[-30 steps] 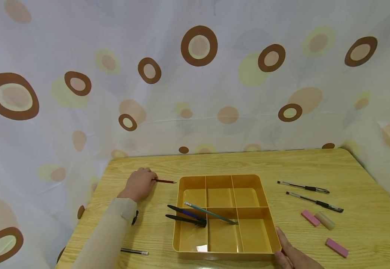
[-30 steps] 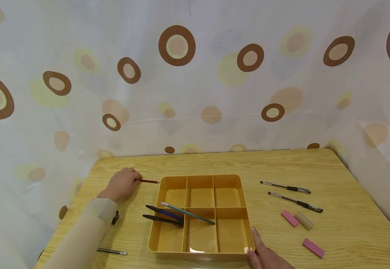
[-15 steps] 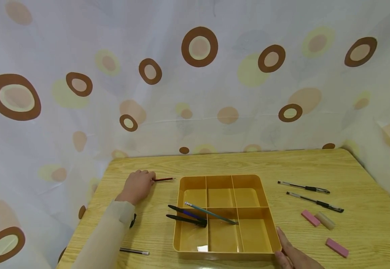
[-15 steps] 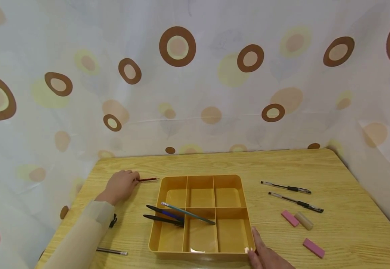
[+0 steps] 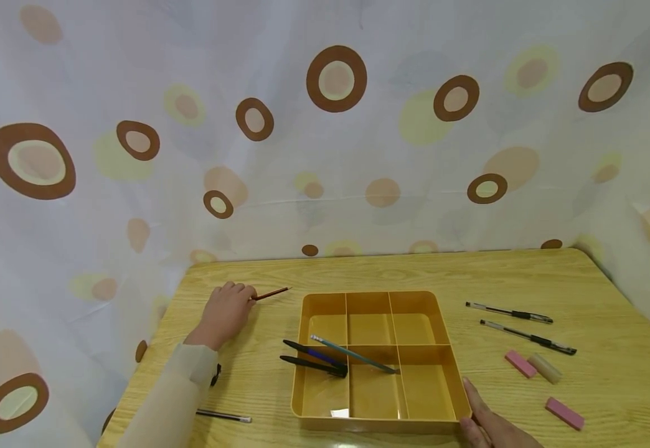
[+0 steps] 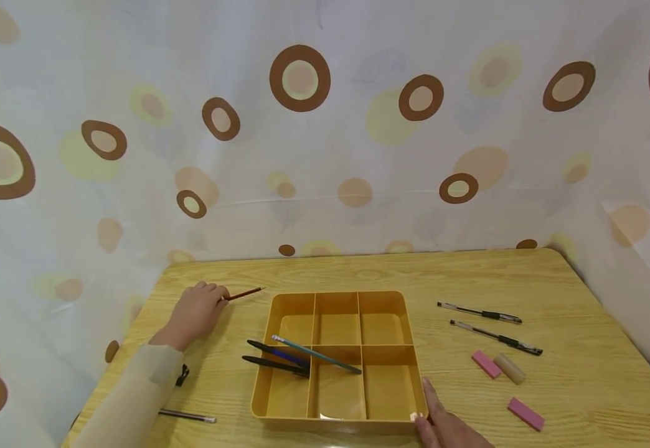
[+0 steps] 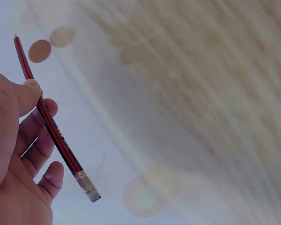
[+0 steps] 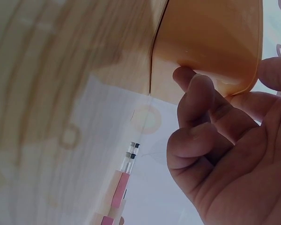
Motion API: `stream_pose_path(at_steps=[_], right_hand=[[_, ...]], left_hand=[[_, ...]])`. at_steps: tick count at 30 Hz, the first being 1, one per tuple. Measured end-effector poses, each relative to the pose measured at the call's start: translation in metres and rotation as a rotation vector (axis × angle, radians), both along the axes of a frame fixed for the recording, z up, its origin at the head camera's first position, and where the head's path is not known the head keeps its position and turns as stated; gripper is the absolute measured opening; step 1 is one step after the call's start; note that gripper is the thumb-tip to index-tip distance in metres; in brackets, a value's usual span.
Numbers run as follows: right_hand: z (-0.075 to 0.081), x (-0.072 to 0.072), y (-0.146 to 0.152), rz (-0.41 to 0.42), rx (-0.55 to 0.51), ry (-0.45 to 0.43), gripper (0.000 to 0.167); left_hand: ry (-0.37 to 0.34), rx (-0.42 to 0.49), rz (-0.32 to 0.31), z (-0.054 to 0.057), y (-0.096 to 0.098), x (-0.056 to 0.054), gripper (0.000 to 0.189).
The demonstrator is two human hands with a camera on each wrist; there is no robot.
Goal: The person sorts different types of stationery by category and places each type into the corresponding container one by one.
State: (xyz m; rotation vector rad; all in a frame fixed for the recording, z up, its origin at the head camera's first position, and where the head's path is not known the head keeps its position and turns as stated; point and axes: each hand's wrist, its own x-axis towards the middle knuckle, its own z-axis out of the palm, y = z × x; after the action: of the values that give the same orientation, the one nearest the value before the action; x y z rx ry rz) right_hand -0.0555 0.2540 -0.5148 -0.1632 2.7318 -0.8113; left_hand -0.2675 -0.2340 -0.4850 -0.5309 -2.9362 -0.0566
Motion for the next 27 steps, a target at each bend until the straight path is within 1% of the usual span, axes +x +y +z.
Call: stream_pose_path(at_steps=[5,10,15,20,24,27], right_hand=[[-0.001,0.000,0.001,0.013,-0.008,0.012,0.077],[0.000,-0.001,-0.001,-0.003,0.008,0.012,0.077],[0.004,0.001,-0.004,-0.039,0.040,0.015,0.077],[0.007,0.000,-0.004,-0.036,0.050,0.003,0.076],[0.009,0.000,-0.005,-0.035,0.037,0.003,0.076],[0.010,0.000,-0.006,-0.034,0.025,-0.003,0.076]], left_hand=[[0.050,-0.004,-0.020,0.006,0.002,0.006,0.010],[0.124,0.006,-0.067,0.015,0.006,0.014,0.008],[0.239,0.057,-0.155,0.026,0.012,0.025,0.007],[0.358,0.109,-0.247,0.037,0.021,0.035,0.008],[0.420,0.135,-0.302,0.045,0.029,0.042,0.008],[0.449,0.150,-0.336,0.050,0.033,0.046,0.008]])
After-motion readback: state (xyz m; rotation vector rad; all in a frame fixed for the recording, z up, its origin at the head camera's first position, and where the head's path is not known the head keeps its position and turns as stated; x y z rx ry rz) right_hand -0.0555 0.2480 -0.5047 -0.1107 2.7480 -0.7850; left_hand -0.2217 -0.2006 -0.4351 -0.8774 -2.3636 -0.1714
